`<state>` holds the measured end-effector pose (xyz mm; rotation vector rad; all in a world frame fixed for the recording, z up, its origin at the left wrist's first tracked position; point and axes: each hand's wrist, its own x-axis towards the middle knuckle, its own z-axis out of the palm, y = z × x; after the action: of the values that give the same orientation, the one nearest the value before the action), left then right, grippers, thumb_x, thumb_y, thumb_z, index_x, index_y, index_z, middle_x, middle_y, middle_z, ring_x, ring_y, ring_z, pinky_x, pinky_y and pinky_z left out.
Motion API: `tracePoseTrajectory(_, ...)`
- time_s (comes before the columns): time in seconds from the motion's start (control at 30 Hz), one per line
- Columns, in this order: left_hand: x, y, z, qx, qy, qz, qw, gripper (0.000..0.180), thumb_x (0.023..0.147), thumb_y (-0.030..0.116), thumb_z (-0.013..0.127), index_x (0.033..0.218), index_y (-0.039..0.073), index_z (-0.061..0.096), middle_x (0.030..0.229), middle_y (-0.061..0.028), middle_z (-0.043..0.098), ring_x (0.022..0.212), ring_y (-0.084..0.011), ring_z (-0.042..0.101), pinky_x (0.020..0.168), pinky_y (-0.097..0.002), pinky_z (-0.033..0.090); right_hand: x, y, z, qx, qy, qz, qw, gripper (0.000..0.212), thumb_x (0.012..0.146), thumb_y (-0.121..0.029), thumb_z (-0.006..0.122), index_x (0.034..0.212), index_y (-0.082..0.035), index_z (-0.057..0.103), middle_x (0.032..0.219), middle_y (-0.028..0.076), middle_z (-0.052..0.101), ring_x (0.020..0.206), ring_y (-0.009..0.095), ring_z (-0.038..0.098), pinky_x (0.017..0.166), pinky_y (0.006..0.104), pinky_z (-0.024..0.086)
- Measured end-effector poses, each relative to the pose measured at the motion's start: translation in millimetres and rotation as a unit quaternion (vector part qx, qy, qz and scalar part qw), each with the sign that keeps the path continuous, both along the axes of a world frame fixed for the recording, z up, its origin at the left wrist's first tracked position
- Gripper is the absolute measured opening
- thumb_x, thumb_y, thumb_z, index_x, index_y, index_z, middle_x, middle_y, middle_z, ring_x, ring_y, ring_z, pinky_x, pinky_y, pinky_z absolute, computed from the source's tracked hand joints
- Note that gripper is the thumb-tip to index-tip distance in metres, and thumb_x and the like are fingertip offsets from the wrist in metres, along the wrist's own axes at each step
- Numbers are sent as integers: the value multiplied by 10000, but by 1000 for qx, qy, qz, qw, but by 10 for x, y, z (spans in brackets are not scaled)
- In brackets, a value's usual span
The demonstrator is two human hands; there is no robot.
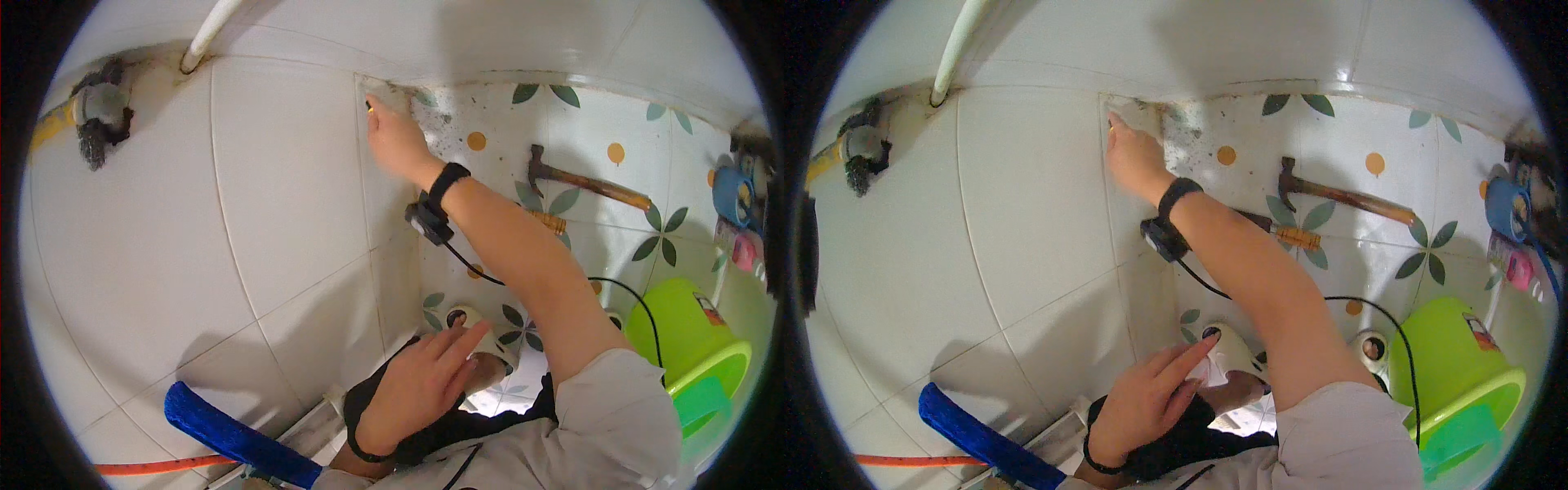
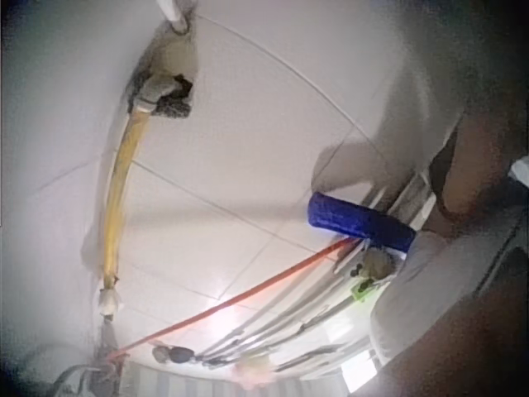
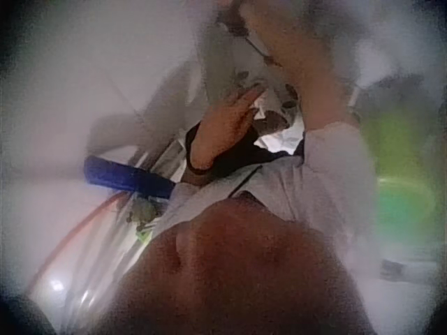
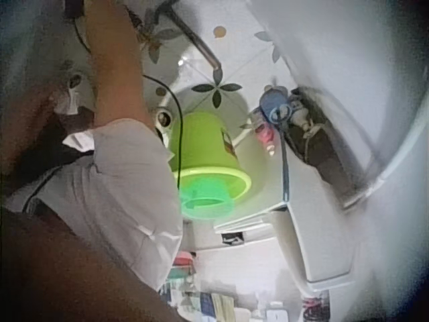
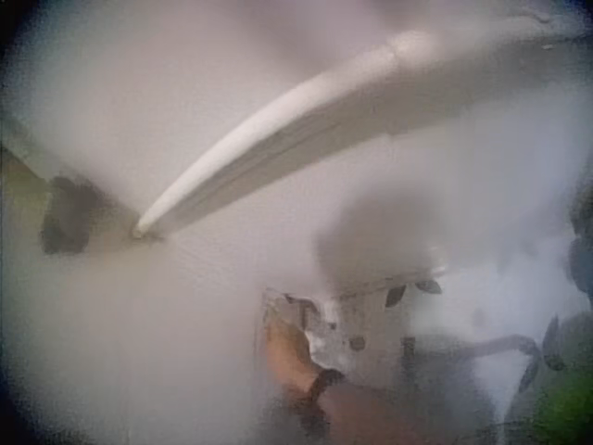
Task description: Repairing or scraping grout/plaster on a tiled bathroom wall using a hammer and a small tool.
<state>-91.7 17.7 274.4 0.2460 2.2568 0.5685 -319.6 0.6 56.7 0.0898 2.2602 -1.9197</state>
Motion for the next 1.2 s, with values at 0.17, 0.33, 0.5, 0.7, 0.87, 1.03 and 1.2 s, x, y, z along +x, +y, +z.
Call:
tracePoseTrajectory(0.17, -96, 41, -38, -8, 10, -22, 1000, 609, 816, 75, 618, 1389, 126, 418, 1041, -150, 590, 874, -346, 585, 748, -413, 490, -202, 36, -59, -29, 86, -32, 995, 393, 926, -219, 442, 1275, -55, 519, 893, 245, 651, 845, 412, 629, 766, 500, 488)
tracePoseTrajectory(0.33, -22, 45, -25, 8, 23, -12, 1000, 580, 836, 100, 602, 1386, 128, 420, 1018, -144, 589, 861, -343, 581, 737, -418, 486, -192, -11, -53, -18, 25, -2, 1000, 376, 942, -210, 432, 1274, -59, 523, 934, 218, 648, 853, 377, 620, 751, 464, 481)
tracePoseTrajectory(0.5, -119, -11, -176, -2, 50, -25, 998, 560, 849, 101, 587, 1383, 137, 424, 1033, -153, 593, 859, -352, 583, 726, -414, 490, -192, 26, -15, -40, 68, -20, 997, 380, 938, -192, 435, 1275, -35, 514, 893, 229, 644, 802, 381, 619, 724, 460, 476)
tracePoseTrajectory(0.7, 3, 17, -60, 11, 49, -13, 999, 564, 839, 79, 589, 1379, 134, 432, 1080, -161, 595, 890, -347, 585, 753, -408, 492, -215, 45, 7, -46, 32, -12, 998, 369, 929, -230, 437, 1240, -60, 539, 872, 239, 652, 820, 415, 624, 732, 504, 487)
tracePoseTrajectory(0.87, -6, -28, -47, 7, 24, 8, 1000, 560, 839, 74, 586, 1376, 131, 437, 1094, -153, 592, 914, -351, 581, 787, -406, 486, 140, -58, -78, -57, 28, -29, 998, 375, 929, -229, 431, 1234, -55, 560, 966, 245, 647, 895, 396, 623, 795, 486, 487)
tracePoseTrajectory(1.03, -75, 49, -44, 24, 24, -6, 999, 559, 837, 74, 588, 1373, 127, 439, 1102, -156, 586, 919, -349, 583, 790, -408, 487, -261, 106, -60, -35, 16, -5, 999, 385, 927, -224, 434, 1259, -62, 542, 985, 239, 645, 916, 395, 618, 814, 482, 481)
tracePoseTrajectory(1.2, -98, -19, -107, -1, 33, -1, 999, 543, 837, 87, 595, 1360, 128, 458, 1087, -152, 593, 915, -347, 586, 785, -408, 489, -49, 71, -111, -54, -5, 29, 998, 390, 923, -214, 445, 1265, -48, 532, 952, 248, 644, 905, 401, 617, 796, 488, 483)
